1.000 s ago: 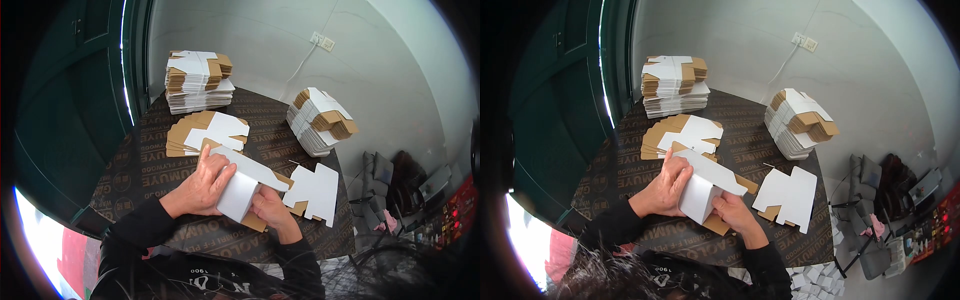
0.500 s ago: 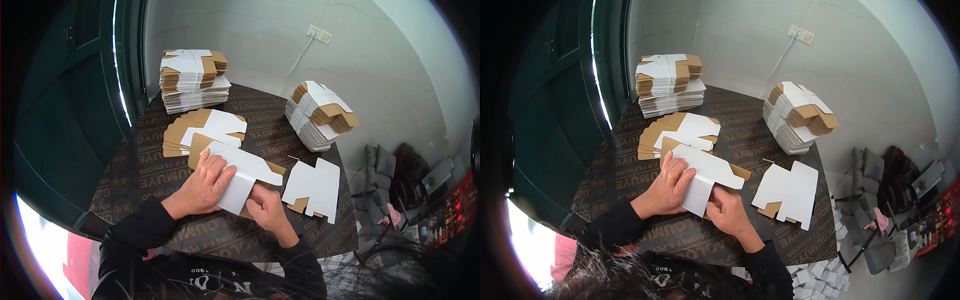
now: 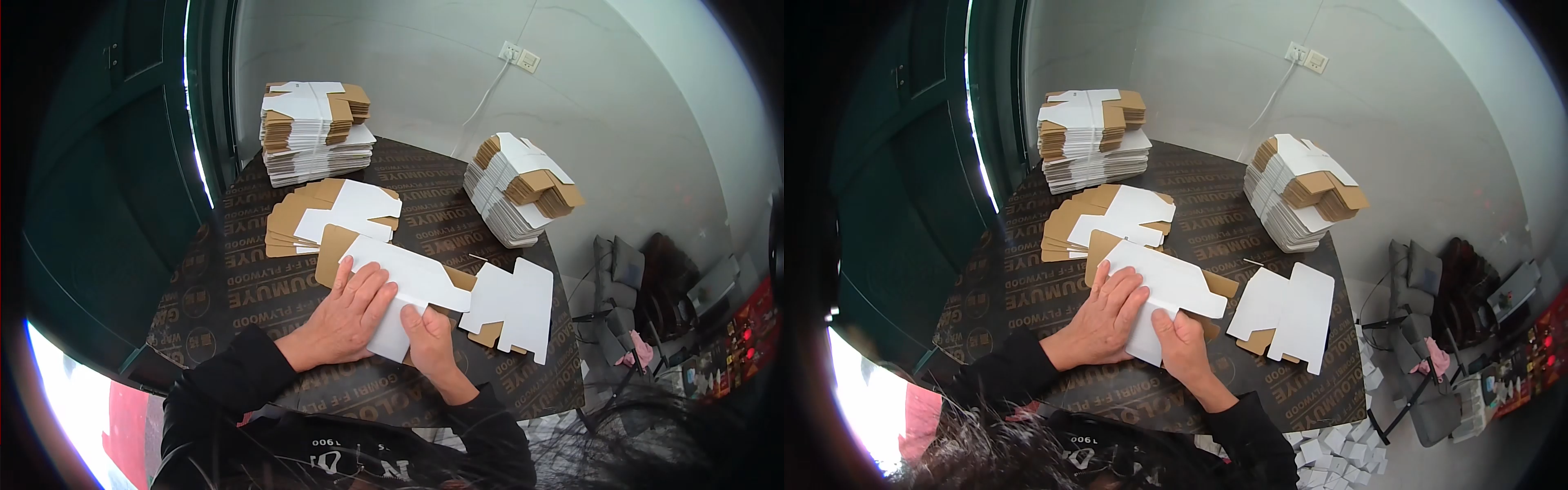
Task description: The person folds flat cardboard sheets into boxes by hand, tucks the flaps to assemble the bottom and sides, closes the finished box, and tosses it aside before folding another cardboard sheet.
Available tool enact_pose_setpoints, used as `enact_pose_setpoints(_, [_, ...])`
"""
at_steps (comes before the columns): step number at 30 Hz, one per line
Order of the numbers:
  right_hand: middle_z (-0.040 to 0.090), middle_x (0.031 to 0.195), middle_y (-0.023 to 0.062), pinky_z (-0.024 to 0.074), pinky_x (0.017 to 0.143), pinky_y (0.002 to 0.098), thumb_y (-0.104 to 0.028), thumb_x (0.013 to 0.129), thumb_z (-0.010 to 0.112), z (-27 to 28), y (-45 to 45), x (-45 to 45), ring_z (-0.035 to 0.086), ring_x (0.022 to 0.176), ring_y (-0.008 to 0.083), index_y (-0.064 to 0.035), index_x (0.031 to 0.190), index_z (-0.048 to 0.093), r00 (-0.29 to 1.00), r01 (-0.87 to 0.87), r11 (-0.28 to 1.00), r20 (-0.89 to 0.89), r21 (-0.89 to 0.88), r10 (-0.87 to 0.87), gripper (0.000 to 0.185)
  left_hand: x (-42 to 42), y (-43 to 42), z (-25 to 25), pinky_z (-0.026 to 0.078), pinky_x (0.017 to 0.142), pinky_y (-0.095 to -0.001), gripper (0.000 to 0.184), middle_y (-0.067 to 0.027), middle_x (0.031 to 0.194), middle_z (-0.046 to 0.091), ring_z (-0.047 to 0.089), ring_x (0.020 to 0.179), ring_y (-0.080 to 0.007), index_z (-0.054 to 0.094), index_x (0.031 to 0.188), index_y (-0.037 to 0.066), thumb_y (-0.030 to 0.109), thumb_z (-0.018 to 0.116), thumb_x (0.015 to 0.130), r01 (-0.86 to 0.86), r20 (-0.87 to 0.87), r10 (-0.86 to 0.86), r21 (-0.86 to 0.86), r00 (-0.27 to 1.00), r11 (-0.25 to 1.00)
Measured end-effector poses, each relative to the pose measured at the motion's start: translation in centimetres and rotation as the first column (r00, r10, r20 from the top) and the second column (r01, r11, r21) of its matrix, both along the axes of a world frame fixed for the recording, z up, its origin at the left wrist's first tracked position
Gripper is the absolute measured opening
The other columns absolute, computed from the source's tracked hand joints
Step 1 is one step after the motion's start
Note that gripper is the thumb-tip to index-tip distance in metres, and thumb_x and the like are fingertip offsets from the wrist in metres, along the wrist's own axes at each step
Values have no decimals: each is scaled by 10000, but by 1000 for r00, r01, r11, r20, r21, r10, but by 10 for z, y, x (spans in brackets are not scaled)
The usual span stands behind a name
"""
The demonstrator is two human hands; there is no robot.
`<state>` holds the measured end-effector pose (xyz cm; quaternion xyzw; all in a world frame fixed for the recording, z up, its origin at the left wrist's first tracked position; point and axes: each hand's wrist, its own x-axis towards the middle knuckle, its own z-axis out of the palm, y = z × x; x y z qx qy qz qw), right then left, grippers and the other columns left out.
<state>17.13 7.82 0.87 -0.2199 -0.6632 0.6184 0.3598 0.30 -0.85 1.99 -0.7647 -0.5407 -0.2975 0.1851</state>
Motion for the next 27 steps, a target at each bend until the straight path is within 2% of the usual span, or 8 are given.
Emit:
enact_pose_setpoints(2, [653, 827, 79, 457, 605, 232, -123, 944, 571, -6, 3, 0, 555, 690, 111, 75, 993, 620, 999, 17, 994, -41, -111, -22, 210, 1, 0, -1, 158, 1133, -633, 784, -233, 1309, 386, 387, 1252, -394, 370, 1333, -32, 194, 735, 678, 1, 12, -1, 1, 1000, 1000])
enact_pose_setpoints(8, [677, 914, 67, 476, 675, 209, -92, 942, 562, 19, -1, 0, 581, 747, 101, 67, 1083, 628, 994, -112, 978, -18, -174, 111, 223, -6, 3, -3, 127, 1124, -662, 761, -218, 1311, 388, 391, 1252, -383, 355, 1343, -33, 189, 709, 708, -72, -61, 73, 11, 996, 997])
enact_pose_setpoints(12, [673, 871, 61, 468, 657, 211, -95, 922, 578, 15, 10, 6, 568, 715, 101, 74, 1038, 637, 878, -315, 949, 378, -9, 295, 214, -11, 6, -1, 105, 1111, -683, 727, -209, 1305, 398, 392, 1253, -377, 355, 1348, -30, 186, 683, 737, -100, -32, 103, 70, 994, 993])
enact_pose_setpoints(18, [665, 830, 60, 460, 642, 226, -89, 899, 596, 18, 8, 5, 554, 686, 113, 64, 998, 645, 897, -218, 974, 405, 63, 174, 189, -8, 7, -9, 96, 1108, -683, 717, -204, 1298, 410, 396, 1250, -376, 354, 1358, -19, 186, 675, 750, -123, -22, 126, 101, 992, 987])
enact_pose_setpoints(22, [641, 746, 113, 440, 586, 321, -100, 884, 601, 27, 4, 4, 512, 588, 215, 49, 926, 605, 872, -171, 938, 489, 303, 1, 155, -4, 7, -10, 80, 1112, -674, 730, -202, 1300, 416, 397, 1249, -372, 348, 1370, -12, 195, 679, 753, -144, 72, 135, 134, 988, 981])
enact_pose_setpoints(27, [631, 758, 127, 438, 596, 335, -96, 880, 608, 30, 0, 3, 513, 598, 253, 50, 914, 597, 903, -232, 943, 413, 239, 118, 150, -10, 8, -8, 61, 1115, -669, 745, -202, 1312, 410, 401, 1245, -368, 341, 1376, -15, 203, 683, 751, -172, 26, 170, 156, 985, 973])
